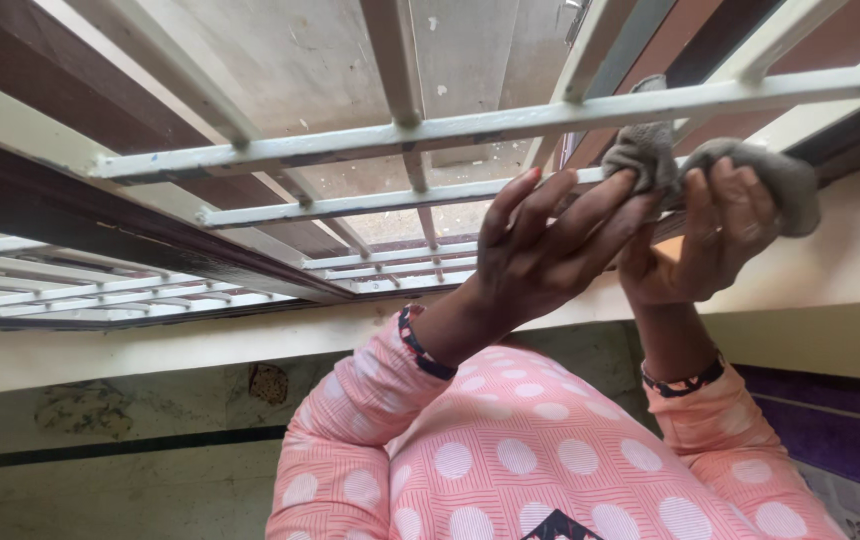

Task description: The person uses a cloth to wipe the metal bars of a window grille. They systematically clean the horizontal and vertical bars, moving the cloth along the metal surfaces to remove dust or dirt.

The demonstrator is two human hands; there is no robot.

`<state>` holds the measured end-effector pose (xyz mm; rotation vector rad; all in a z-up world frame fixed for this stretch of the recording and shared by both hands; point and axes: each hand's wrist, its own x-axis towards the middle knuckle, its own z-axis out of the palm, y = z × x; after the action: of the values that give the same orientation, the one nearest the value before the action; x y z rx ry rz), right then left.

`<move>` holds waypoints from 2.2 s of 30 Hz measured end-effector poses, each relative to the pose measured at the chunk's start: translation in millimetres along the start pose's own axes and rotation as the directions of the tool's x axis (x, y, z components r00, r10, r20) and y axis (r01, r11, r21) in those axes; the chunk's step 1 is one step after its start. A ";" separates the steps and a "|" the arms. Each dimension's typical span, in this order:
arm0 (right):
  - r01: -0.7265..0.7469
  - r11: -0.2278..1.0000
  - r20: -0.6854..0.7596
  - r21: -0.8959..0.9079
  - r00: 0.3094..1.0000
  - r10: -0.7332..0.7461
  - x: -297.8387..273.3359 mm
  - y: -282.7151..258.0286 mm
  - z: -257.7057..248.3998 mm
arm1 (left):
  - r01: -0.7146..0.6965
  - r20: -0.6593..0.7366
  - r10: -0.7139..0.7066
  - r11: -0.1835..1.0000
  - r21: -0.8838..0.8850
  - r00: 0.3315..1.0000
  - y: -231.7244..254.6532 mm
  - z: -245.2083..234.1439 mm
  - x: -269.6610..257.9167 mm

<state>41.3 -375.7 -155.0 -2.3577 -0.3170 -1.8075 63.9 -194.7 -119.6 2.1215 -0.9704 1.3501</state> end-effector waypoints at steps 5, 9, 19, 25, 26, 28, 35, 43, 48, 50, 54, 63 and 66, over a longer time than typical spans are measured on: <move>0.087 0.991 0.042 0.097 0.995 -0.091 -2.7 -12.1 9.9 | 0.114 -0.043 -0.111 0.990 0.087 0.993 -14.8 -35.5 -7.5; 0.166 0.959 -0.019 0.229 0.986 -0.166 5.0 -53.4 32.7 | 0.168 -0.068 -0.158 0.968 0.188 0.985 -39.9 -75.4 -21.7; 0.406 0.838 -0.148 0.364 0.914 -0.378 31.3 -190.2 90.2 | 0.251 -0.232 -0.175 0.900 0.357 0.957 -134.3 -171.5 -88.2; 0.418 0.803 -0.140 0.425 0.906 -0.398 56.2 -263.3 108.3 | 0.305 -0.296 -0.211 0.895 0.324 0.932 -180.5 -215.2 -106.5; 0.450 0.805 -0.124 0.385 0.890 -0.438 61.7 -269.1 108.2 | 0.294 -0.296 -0.208 0.911 0.289 0.932 -183.5 -218.9 -105.7; 0.512 0.807 -0.080 0.294 0.854 -0.513 69.4 -274.1 103.0 | 0.277 -0.295 -0.202 0.931 0.239 0.934 -190.2 -221.8 -105.4; 0.383 0.870 -0.016 0.309 0.917 -0.398 81.2 -274.5 88.9 | 0.296 -0.303 -0.254 0.950 0.100 0.919 -190.4 -204.4 -98.8; 0.231 0.963 0.050 0.140 0.970 -0.240 56.0 -230.3 66.4 | 0.126 -0.097 -0.129 0.991 -0.033 0.987 -173.0 -194.0 -64.7; 0.189 0.982 0.001 0.014 0.982 -0.189 37.4 -187.6 59.9 | 0.042 -0.145 -0.057 0.994 -0.106 0.988 -157.3 -161.7 -45.0; 0.176 0.984 -0.030 -0.026 0.984 -0.177 31.7 -168.5 57.0 | -0.010 -0.130 0.000 0.997 -0.080 0.992 -150.3 -148.2 -38.9; 0.136 0.985 -0.085 -0.108 0.986 -0.145 24.0 -123.4 48.3 | -0.086 -0.108 0.076 0.992 -0.089 0.991 -123.8 -114.5 -21.9; 0.099 0.963 -0.170 -0.252 0.975 -0.145 20.8 -31.1 19.8 | -0.145 -0.011 0.145 0.977 -0.159 0.989 -42.3 -43.9 29.7; 0.097 0.946 -0.125 -0.309 0.982 -0.141 22.9 -23.0 9.2 | -0.158 0.047 0.171 0.968 -0.196 0.984 -30.7 -37.3 40.3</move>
<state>49.7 -349.5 -135.4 -2.4246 -0.1778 -2.2138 76.0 -162.1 -67.1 1.9859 -1.2738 1.2155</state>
